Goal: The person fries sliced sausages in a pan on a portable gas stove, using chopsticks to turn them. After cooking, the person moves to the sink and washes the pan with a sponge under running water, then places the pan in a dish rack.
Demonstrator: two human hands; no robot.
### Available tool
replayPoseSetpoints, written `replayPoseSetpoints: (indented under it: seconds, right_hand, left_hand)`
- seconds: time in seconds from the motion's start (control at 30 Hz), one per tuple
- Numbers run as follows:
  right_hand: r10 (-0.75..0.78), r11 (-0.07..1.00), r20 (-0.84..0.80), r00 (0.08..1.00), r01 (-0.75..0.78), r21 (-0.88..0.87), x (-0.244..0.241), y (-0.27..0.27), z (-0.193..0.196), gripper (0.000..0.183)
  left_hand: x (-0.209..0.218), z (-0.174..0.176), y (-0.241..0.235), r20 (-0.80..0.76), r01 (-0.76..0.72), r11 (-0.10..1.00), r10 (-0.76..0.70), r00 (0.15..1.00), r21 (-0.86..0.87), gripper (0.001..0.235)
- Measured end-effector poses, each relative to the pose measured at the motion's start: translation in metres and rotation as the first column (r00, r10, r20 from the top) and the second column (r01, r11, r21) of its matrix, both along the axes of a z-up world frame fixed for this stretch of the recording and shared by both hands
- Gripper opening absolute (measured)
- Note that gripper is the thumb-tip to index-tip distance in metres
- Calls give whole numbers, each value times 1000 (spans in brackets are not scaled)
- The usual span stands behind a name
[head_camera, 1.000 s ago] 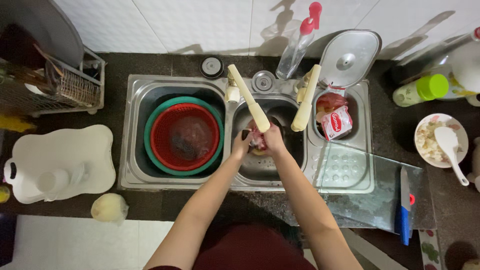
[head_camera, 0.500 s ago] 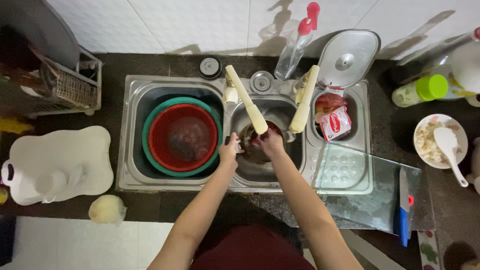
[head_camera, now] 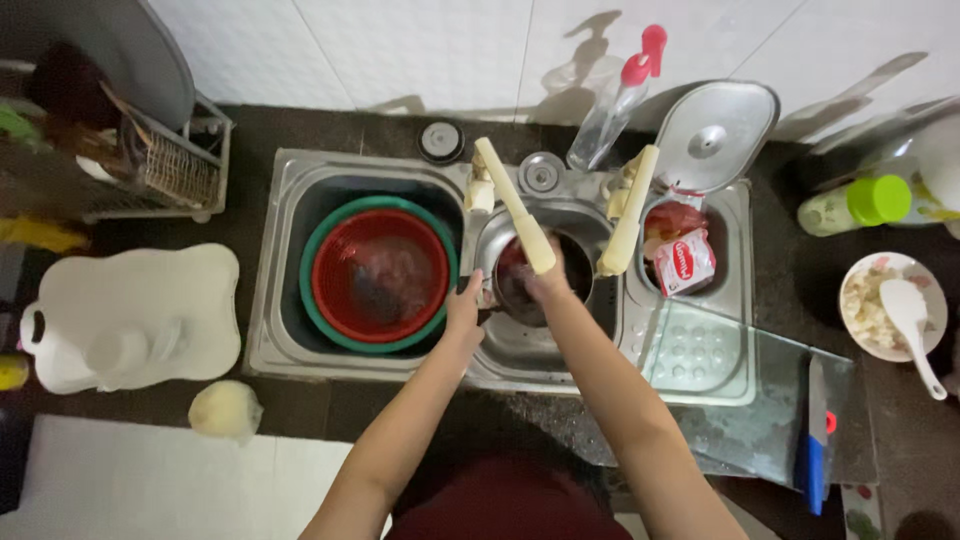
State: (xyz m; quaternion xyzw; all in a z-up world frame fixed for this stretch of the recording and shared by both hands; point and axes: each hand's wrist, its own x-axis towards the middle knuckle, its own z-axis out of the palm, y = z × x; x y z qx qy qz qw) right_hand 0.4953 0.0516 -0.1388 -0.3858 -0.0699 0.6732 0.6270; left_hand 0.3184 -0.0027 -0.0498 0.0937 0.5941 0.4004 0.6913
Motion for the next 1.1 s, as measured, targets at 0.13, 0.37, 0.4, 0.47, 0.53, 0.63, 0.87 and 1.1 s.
replayPoseSetpoints:
  seconds: [0.13,0.37,0.4,0.47,0.53,0.63,0.87,1.1]
  right_hand:
    - [-436,897,-199,878,441,-21,-17,10,-1,24]
    - [506,738,747,432,-664,-116,-23,-33,-9,21]
    - [453,654,860,235,-743,-142,-18,-26,-6,21]
    - [314,652,946,86,-743,-149,-14,-19,-2,22]
    - [319,725,941,115,-669,-164,-23,-30,-8,23]
    - [201,934,586,785,-334,126,-26,-2,-4,24]
    - [121,976,572,811,-202,80,-23,11,7,31]
    - [502,517,859,-104,-760,-394,-15,-21,-4,31]
  left_hand:
    - [4,-2,-14,35,-2,1000,2,999,-5,36]
    - [-4,-4,1,65,-134,978,125,990,163,26]
    - [-4,0,9,35,-104,979,100,994,178,25]
    - [-5,3,13,-32,-47,981,54,998,188,25]
    - [-7,-4,-5,-40,-53,972,63,997,227,26]
    - [1,-8,-8,-33,-33,971,42,999,239,26]
    - [-2,10,-14,-122,47,956,-11,992,291,28]
    - [-9,23,-9,-162,-9,886,95,982,463,28]
